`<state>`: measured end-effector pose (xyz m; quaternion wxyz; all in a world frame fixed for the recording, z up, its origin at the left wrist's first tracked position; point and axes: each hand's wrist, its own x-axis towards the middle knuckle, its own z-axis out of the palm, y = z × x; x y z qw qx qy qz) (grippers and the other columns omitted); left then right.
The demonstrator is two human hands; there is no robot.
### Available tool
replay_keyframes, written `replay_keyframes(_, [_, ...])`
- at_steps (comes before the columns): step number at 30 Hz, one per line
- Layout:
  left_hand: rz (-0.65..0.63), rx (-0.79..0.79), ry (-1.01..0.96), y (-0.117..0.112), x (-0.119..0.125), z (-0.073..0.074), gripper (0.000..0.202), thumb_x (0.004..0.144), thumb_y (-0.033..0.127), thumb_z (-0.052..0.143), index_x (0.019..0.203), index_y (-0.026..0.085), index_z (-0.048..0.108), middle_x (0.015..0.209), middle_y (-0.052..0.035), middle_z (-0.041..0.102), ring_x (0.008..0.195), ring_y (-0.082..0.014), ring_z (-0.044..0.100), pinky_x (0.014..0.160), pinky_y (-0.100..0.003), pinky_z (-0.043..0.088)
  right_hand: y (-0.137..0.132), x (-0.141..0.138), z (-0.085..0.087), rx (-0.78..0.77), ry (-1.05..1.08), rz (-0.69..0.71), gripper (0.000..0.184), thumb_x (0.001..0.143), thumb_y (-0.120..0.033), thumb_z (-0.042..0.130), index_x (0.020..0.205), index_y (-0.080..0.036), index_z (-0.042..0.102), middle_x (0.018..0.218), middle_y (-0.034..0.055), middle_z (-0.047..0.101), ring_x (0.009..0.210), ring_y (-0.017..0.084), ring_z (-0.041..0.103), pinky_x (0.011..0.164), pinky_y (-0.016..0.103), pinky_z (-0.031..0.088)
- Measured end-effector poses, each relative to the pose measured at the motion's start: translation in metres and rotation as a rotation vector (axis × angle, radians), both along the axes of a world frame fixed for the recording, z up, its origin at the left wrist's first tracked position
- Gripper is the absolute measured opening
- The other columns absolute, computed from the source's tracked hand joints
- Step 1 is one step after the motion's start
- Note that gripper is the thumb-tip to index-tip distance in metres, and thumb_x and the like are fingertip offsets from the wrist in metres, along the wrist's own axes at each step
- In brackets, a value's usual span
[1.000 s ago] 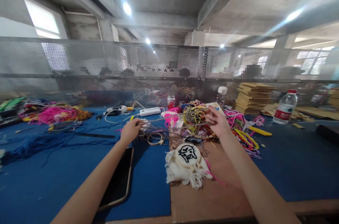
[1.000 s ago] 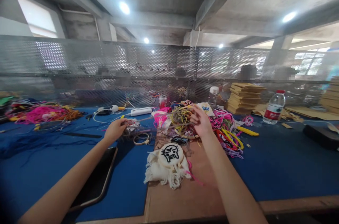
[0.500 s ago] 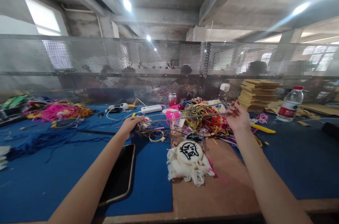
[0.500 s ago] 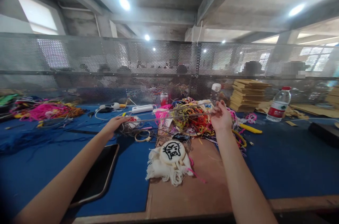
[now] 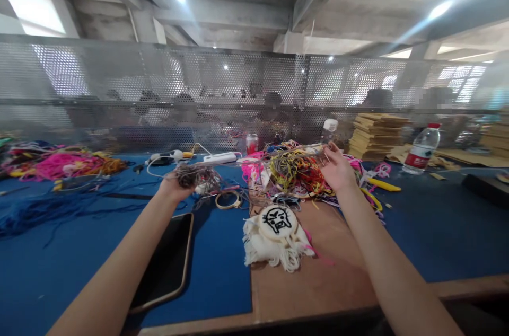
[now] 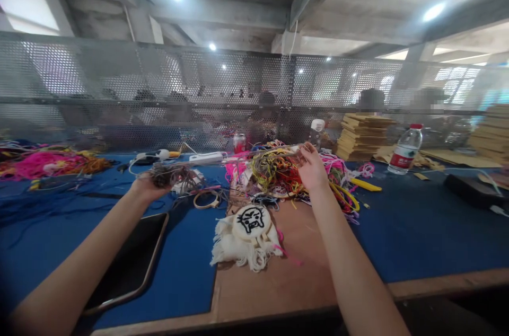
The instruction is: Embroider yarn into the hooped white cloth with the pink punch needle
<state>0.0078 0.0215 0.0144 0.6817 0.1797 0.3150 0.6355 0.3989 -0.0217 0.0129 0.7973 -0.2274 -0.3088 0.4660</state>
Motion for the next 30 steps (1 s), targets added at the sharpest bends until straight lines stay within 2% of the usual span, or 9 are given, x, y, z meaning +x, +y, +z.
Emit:
replay_keyframes(2, [0.104, 0.060, 0.101, 0.001, 0.001, 0.002, 0.040, 0.089, 0.025, 0.019, 0.091, 0.012, 0.057, 0.068, -0.0073, 0.063, 0.063, -0.0172, 0.062, 0.053, -0.028, 0.052, 0.003, -0.003, -0.002, -0.020, -0.125, -0.059, 0.027, 0.054, -0.014, 0.068, 0.077, -0.023, 0.057, 0.071, -0.0078, 0.061, 0.064, 0.007, 0.057, 0.060, 0.019, 0.047])
replay_keyframes(5, [0.403, 0.223, 0.629, 0.005, -0.002, 0.002, 0.047, 0.089, 0.031, 0.014, 0.084, 0.011, 0.056, 0.076, -0.0102, 0.063, 0.080, -0.0203, 0.061, 0.069, -0.033, 0.051, 0.008, -0.010, -0.006, -0.014, -0.446, -0.308, 0.021, 0.053, -0.015, 0.067, 0.071, -0.020, 0.057, 0.071, -0.0042, 0.060, 0.067, 0.010, 0.056, 0.064, 0.023, 0.046])
replay_keyframes(10, [0.660, 0.384, 1.270, 0.012, -0.016, -0.008, 0.029, 0.060, 0.022, 0.063, 0.087, 0.016, 0.056, 0.112, -0.0098, 0.055, 0.121, -0.0307, 0.033, 0.102, -0.046, 0.021, 0.008, -0.014, -0.008, 0.047, -0.745, -0.571, 0.016, 0.061, -0.019, 0.060, 0.077, -0.017, 0.056, 0.077, 0.0007, 0.059, 0.073, 0.014, 0.057, 0.070, 0.029, 0.045])
replay_keyframes(14, [0.441, 0.205, 1.645, 0.018, -0.023, -0.021, 0.035, 0.035, 0.014, 0.074, 0.066, 0.016, 0.056, 0.097, -0.0131, 0.059, 0.116, -0.0478, 0.031, 0.091, -0.066, 0.010, 0.002, -0.018, -0.004, 0.028, -0.739, -0.503, 0.015, 0.066, -0.024, 0.057, 0.079, -0.018, 0.053, 0.070, -0.0013, 0.057, 0.054, 0.010, 0.054, 0.055, 0.024, 0.045])
replay_keyframes(17, [0.361, 0.150, 1.751, 0.013, -0.018, -0.023, 0.026, 0.039, 0.014, 0.072, 0.058, 0.016, 0.054, 0.072, -0.0092, 0.059, 0.101, -0.0483, 0.045, 0.083, -0.067, 0.018, -0.004, -0.023, 0.000, 0.004, -0.721, -0.419, 0.013, 0.068, -0.024, 0.054, 0.079, -0.018, 0.053, 0.061, -0.0046, 0.055, 0.037, 0.005, 0.045, 0.039, 0.019, 0.036])
replay_keyframes(23, [0.549, 0.569, 2.082, -0.022, 0.018, -0.010, 0.005, 0.065, 0.019, 0.053, 0.069, 0.018, 0.057, 0.084, -0.0133, 0.056, 0.100, -0.0409, 0.047, 0.084, -0.057, 0.026, -0.013, -0.044, 0.006, -0.049, -0.727, -0.153, 0.014, 0.070, -0.029, 0.050, 0.075, -0.017, 0.053, 0.053, -0.0055, 0.056, 0.025, 0.002, 0.032, 0.026, 0.016, 0.018])
replay_keyframes(25, [0.416, 0.704, 2.039, -0.032, 0.034, -0.007, 0.016, 0.069, 0.026, 0.052, 0.081, 0.018, 0.061, 0.095, -0.0138, 0.056, 0.100, -0.0360, 0.048, 0.086, -0.054, 0.030, -0.016, -0.058, 0.004, -0.059, -0.748, -0.016, 0.019, 0.072, -0.035, 0.048, 0.074, -0.017, 0.054, 0.052, -0.0040, 0.057, 0.024, 0.003, 0.032, 0.025, 0.016, 0.018])
replay_keyframes(27, [0.078, 0.881, 1.866, -0.041, 0.051, -0.005, 0.030, 0.073, 0.034, 0.051, 0.099, 0.020, 0.059, 0.105, -0.0103, 0.057, 0.104, -0.0282, 0.048, 0.090, -0.045, 0.034, -0.020, -0.075, 0.000, -0.062, -0.759, 0.146, 0.028, 0.075, -0.043, 0.045, 0.075, -0.017, 0.055, 0.052, -0.0020, 0.059, 0.025, 0.004, 0.036, 0.026, 0.016, 0.022])
replay_keyframes(30, [-0.412, 0.892, 1.531, -0.058, 0.073, -0.004, 0.048, 0.073, 0.040, 0.055, 0.119, 0.025, 0.049, 0.122, -0.0071, 0.052, 0.109, -0.0237, 0.047, 0.089, -0.038, 0.038, -0.028, -0.099, -0.008, -0.090, -0.760, 0.476, 0.046, 0.079, -0.057, 0.035, 0.081, -0.017, 0.057, 0.058, 0.0019, 0.063, 0.033, 0.008, 0.048, 0.034, 0.019, 0.035])
